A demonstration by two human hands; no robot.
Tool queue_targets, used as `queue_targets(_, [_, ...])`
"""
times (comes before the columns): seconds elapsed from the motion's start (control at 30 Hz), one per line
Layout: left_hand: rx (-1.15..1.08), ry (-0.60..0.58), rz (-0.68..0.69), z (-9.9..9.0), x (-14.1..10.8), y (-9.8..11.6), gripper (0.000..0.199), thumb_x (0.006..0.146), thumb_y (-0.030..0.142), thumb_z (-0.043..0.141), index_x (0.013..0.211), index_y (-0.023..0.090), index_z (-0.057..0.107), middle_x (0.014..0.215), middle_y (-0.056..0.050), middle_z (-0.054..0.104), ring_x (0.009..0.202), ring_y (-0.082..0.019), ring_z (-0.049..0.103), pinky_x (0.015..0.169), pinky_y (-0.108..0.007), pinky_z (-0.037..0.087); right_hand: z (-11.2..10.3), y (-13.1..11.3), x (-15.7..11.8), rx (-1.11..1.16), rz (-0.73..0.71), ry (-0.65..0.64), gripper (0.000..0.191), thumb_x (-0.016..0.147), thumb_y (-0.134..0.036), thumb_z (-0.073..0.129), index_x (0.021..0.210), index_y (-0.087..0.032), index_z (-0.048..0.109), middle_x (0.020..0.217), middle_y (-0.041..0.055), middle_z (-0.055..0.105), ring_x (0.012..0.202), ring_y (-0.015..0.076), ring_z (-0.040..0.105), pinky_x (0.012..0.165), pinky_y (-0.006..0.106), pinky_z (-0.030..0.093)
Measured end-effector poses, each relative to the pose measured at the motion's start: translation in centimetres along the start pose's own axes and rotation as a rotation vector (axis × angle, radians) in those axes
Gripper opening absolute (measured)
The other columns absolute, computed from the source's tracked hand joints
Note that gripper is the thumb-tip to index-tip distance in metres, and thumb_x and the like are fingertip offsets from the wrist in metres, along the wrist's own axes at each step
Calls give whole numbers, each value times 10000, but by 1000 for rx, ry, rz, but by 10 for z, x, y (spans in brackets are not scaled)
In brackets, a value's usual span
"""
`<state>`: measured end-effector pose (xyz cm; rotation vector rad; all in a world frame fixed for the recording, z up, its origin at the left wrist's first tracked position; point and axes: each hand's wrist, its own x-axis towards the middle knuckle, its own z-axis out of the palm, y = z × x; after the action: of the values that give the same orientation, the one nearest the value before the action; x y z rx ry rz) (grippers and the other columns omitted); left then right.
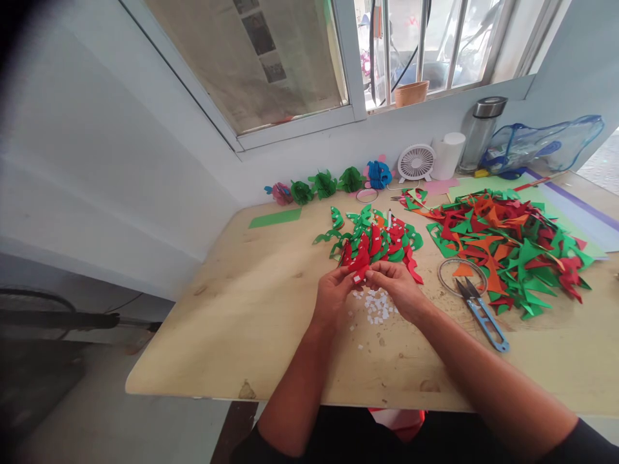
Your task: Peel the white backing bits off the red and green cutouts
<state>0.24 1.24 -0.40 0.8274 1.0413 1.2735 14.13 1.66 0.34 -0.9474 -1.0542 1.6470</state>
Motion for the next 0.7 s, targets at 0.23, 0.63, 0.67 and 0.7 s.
queue_targets(0.23, [-222,-23,-87,-2,-3,4,235,602,237,712,800,111,694,697,-51,683,588,-120,586,592,-260,462,0,0,1,-37,-10,45,236,661,-382,716,633,-171,615,567,-17,556,553,99,447,555,245,328])
queue_targets(0.63, [-265,-134,-121,-2,-5,10,377,591,155,732,958,162,642,842,-39,669,632,-108,595,589,-242,460,-1,0,3,-60,-32,112,251,653,-393,711,613,-173,598,553,-28,544,531,90,437,537,237,316])
queue_targets(0.67, [-249,-116,-102,-2,-5,9,377,592,158,735,957,162,640,830,-38,669,632,-107,594,592,-240,461,0,0,3,-61,-30,114,256,652,-396,711,607,-173,594,550,-28,541,527,90,435,534,236,315])
queue_targets(0.7, [-230,-96,-83,-2,-5,8,375,590,162,738,952,160,640,809,-35,667,630,-107,593,594,-238,463,0,-1,3,-62,-27,117,259,652,-398,710,603,-173,591,547,-29,540,522,89,431,529,236,313])
